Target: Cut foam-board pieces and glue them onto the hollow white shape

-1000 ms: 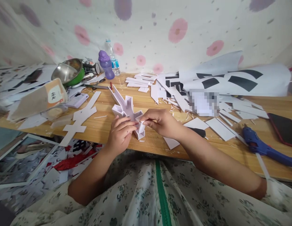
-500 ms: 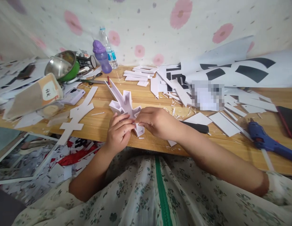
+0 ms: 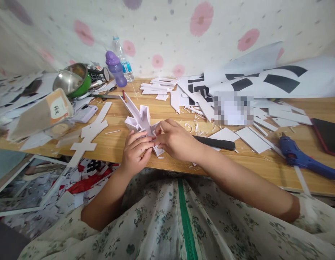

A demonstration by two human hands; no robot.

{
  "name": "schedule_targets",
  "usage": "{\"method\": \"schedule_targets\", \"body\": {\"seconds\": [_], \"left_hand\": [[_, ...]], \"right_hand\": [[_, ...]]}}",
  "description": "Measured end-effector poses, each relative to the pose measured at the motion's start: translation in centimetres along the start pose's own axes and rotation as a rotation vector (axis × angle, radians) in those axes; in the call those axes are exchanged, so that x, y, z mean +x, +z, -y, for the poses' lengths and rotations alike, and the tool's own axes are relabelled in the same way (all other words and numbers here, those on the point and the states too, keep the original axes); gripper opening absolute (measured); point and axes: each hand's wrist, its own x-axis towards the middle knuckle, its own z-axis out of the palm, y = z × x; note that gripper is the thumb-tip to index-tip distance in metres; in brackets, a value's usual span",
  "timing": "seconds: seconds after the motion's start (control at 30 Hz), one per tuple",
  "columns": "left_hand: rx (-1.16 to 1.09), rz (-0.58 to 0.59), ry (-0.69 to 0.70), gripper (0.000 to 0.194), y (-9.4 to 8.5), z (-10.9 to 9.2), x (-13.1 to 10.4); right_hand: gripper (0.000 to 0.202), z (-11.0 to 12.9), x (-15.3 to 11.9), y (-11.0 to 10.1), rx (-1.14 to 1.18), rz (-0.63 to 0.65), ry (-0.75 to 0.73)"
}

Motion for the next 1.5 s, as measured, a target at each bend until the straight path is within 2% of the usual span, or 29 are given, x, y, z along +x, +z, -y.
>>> {"method": "schedule_targets", "body": {"seconds": [0.3, 0.47, 0.53, 0.6, 0.7, 0.77, 0.97, 1.07, 1.2, 1.3, 1.43, 1.5], "left_hand": [[0.012, 0.012, 0.008, 0.012, -0.1, -0.1, 0.0], [-0.005, -0.010, 0.036, 0.014, -0.1, 0.0, 0.0], [0.001, -0.004, 0.035, 0.014, -0.1, 0.0, 0.0], [-0.006, 0.003, 0.039, 0.016, -0.2, 0.0, 0.0], [-0.029, 0.025, 0.073, 0.023, -0.3, 0.0, 0.1], [-0.027, 0.052, 0.090, 0.026, -0.3, 0.1, 0.1], [0.016, 0.121, 0.092, 0.024, -0.7, -0.2, 0.4], [0.036, 0.150, 0.061, 0.018, -1.0, -0.8, 0.8], [0.073, 0.166, -0.066, 0.006, -0.9, -1.9, 1.5], [0.104, 0.162, -0.111, 0.009, -0.5, -2.6, 2.0], [0.135, 0.124, -0.175, 0.014, 0.1, -3.4, 2.3], [0.126, 0.121, -0.201, 0.015, 0.2, -3.6, 2.4]], "right_hand": [[0.018, 1.2, 0.7, -0.8, -0.040, 0.153, 0.132], [0.017, 1.0, 0.8, -0.6, -0.006, 0.136, 0.138], [0.016, 0.4, 0.4, -0.7, 0.152, 0.054, 0.101], [0.018, -0.4, -0.5, -0.8, 0.386, -0.122, 0.086], [0.016, -1.4, -2.5, -1.0, 0.576, -0.413, 0.203], [0.013, -1.6, -3.9, -0.8, 0.556, -0.477, 0.287], [0.016, -0.7, -6.1, 1.0, 0.430, -0.427, 0.244], [0.020, -0.3, -6.0, 1.6, 0.337, -0.372, 0.200], [0.022, -0.2, -5.8, 2.0, 0.263, -0.354, 0.185], [0.026, 0.0, -5.7, 2.3, 0.243, -0.337, 0.199], [0.044, 0.5, -5.0, 2.9, 0.266, -0.286, 0.161], [0.043, 0.5, -4.5, 3.3, 0.268, -0.265, 0.146]]}}
